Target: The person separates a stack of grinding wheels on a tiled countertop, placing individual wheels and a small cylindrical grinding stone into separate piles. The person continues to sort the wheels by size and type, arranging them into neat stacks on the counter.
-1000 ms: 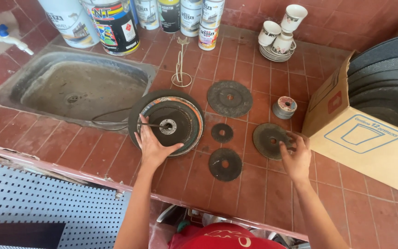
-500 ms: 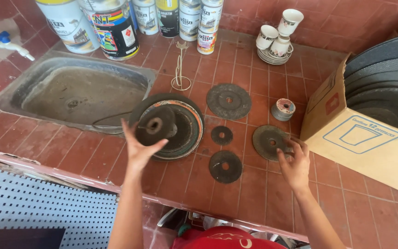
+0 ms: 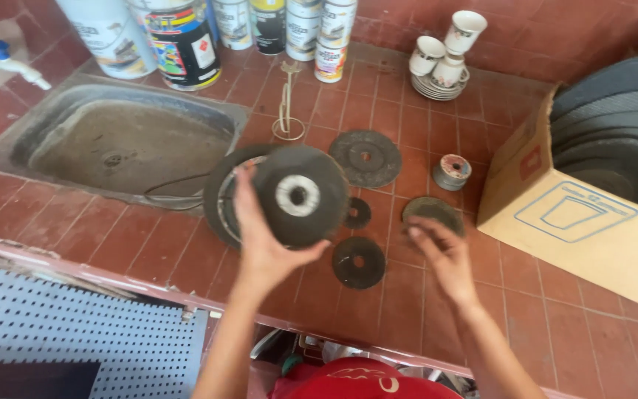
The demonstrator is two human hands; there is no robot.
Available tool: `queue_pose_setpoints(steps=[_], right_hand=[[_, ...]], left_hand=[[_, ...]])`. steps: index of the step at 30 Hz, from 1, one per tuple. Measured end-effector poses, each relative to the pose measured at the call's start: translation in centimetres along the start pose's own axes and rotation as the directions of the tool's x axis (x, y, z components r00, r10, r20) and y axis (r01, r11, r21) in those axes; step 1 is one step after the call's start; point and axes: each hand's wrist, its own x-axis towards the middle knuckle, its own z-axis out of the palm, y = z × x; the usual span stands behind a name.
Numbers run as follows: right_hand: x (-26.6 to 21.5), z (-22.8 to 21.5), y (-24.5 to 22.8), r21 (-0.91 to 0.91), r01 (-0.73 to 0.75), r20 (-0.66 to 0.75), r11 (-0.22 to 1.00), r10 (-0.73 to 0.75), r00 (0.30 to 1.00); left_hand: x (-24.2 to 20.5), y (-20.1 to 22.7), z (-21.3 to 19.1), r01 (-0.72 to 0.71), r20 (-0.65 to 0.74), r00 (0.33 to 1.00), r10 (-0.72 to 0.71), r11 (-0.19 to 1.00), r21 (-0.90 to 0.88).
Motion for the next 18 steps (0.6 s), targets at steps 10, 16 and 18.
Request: queue_pose_setpoints(steps=[10, 16, 18], right_hand=[[-2.1, 0.6, 1.9, 0.417, -0.158, -0.169, 0.895, 0.247, 0.954], [-0.9, -2.8, 5.6, 0.327, -0.148, -0.215, 0.933, 0.227, 0.950], [-0.4, -3.5, 6.2, 0.300, -0.160, -0.241, 0.940, 0.237, 0.941]], left_hand=[[-5.1, -0.6, 12.3, -0.100, 0.199, 0.976, 0.084, 0.992, 0.073], [-5.7, -1.0, 14.9, -0.004, 0.325, 0.946, -0.006, 1.000, 0.029], [-5.6, -1.0, 15.4, 0.008, 0.354, 0.935, -0.013, 1.000, 0.015]])
